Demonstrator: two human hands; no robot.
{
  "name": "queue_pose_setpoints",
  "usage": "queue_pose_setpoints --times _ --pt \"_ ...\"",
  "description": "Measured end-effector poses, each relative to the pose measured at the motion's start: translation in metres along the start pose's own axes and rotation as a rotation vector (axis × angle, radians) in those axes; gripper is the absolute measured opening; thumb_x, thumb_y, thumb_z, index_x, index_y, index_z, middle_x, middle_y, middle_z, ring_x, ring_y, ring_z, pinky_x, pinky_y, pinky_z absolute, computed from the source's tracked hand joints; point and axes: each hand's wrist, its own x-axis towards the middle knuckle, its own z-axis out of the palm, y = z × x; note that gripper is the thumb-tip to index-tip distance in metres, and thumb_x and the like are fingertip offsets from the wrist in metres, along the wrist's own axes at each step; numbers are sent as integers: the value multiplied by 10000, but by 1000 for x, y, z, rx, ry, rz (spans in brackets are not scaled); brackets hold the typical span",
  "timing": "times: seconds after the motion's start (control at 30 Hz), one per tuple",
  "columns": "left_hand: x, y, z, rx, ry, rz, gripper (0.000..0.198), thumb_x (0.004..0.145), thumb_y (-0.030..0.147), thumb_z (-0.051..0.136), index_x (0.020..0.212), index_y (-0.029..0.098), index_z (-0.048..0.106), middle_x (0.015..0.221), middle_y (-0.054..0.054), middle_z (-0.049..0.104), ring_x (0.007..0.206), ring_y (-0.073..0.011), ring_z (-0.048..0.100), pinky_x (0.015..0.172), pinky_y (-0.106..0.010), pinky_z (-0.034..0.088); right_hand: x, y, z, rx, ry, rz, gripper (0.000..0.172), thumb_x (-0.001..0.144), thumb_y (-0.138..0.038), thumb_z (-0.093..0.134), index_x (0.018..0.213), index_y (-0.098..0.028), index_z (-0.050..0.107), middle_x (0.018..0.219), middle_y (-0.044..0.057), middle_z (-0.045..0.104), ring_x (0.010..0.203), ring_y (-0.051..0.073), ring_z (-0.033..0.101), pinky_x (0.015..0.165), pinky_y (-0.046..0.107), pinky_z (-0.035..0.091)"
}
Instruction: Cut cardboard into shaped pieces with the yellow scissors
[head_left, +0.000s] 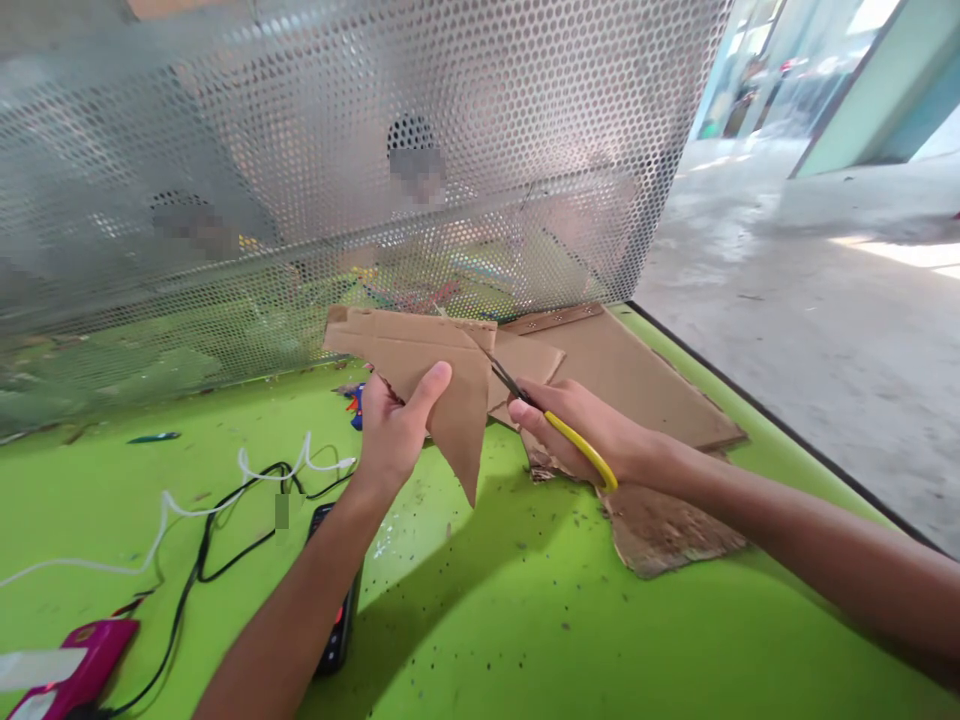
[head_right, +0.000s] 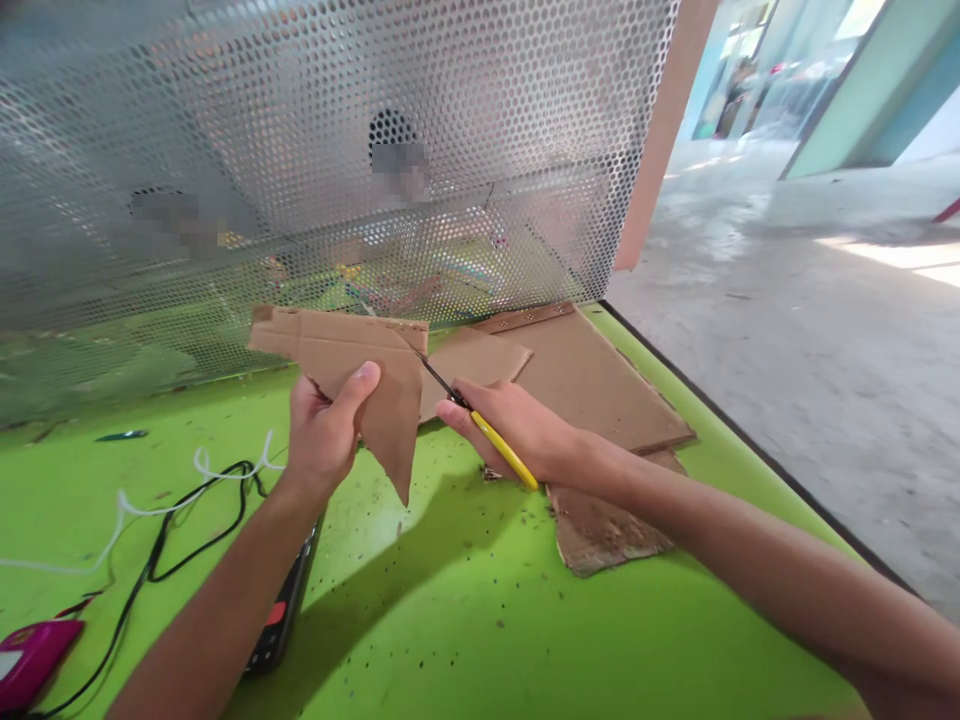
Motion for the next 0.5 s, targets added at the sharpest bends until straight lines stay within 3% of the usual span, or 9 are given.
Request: queue_pose_setpoints --times 0.5 --pt "-17 -2 13 115 -98 12 343 777 387 814 1031 176 721 1050 -78 774 928 -230 732 810 -328 603 1 -2 2 61 98 74 429 1049 -531 266 760 -234 377 612 -11 505 516 126 446 556 279 276"
